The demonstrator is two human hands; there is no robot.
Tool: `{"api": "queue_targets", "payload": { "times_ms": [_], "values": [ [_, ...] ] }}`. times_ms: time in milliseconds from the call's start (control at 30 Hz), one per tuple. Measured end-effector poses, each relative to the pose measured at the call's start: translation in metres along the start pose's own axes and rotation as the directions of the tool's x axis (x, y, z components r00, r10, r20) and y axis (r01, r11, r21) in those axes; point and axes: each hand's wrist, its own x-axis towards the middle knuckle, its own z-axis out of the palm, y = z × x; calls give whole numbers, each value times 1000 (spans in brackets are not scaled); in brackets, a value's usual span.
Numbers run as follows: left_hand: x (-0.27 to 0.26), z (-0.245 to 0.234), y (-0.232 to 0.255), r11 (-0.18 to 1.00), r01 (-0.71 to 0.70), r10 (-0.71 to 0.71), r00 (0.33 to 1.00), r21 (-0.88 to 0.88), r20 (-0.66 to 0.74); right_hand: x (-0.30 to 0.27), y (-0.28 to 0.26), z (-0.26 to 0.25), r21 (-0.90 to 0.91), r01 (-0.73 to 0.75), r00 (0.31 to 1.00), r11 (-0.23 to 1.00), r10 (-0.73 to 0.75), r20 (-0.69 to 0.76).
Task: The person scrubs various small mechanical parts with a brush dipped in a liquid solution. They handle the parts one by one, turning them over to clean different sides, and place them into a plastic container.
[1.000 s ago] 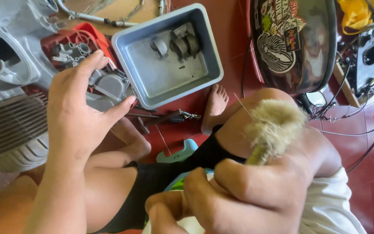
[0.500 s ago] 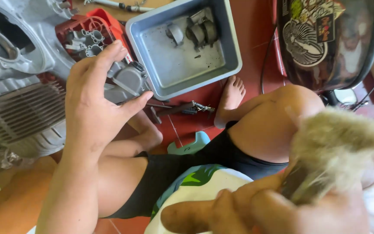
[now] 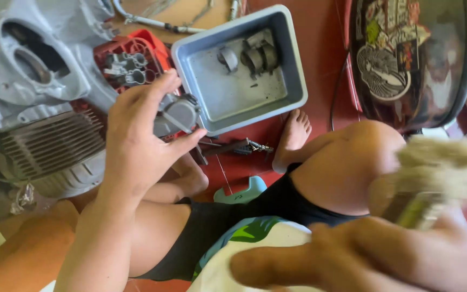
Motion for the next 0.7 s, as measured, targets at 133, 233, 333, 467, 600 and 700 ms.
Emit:
{"api": "queue_targets", "payload": {
  "times_ms": [133, 233, 333, 467, 600, 700],
  "values": [
    [1, 1, 6, 999, 30, -29, 999, -31, 31, -40, 30, 14, 22, -28, 999, 999, 28, 27],
    [1, 0, 5, 998, 61, -61, 998, -30, -4, -47, 101, 47, 5, 230, 972, 973, -229, -58],
    [-1, 8, 2, 995, -16, 6, 996, -102, -94, -35, 142, 78, 81, 389, 907, 918, -366, -210],
    [5, 10, 6, 972, -148, 108, 970, -180, -216, -30, 162, 103, 111, 263, 892, 958, -198, -406],
    [9, 11, 15, 965, -144, 79, 956, -218, -281, -35, 162, 104, 234, 12, 911, 972, 86, -404],
    [8, 12, 14, 952, -134, 41, 947, -276, -318, -34, 165, 114, 409, -172, 813, 896, 363, -455]
  ]
}}
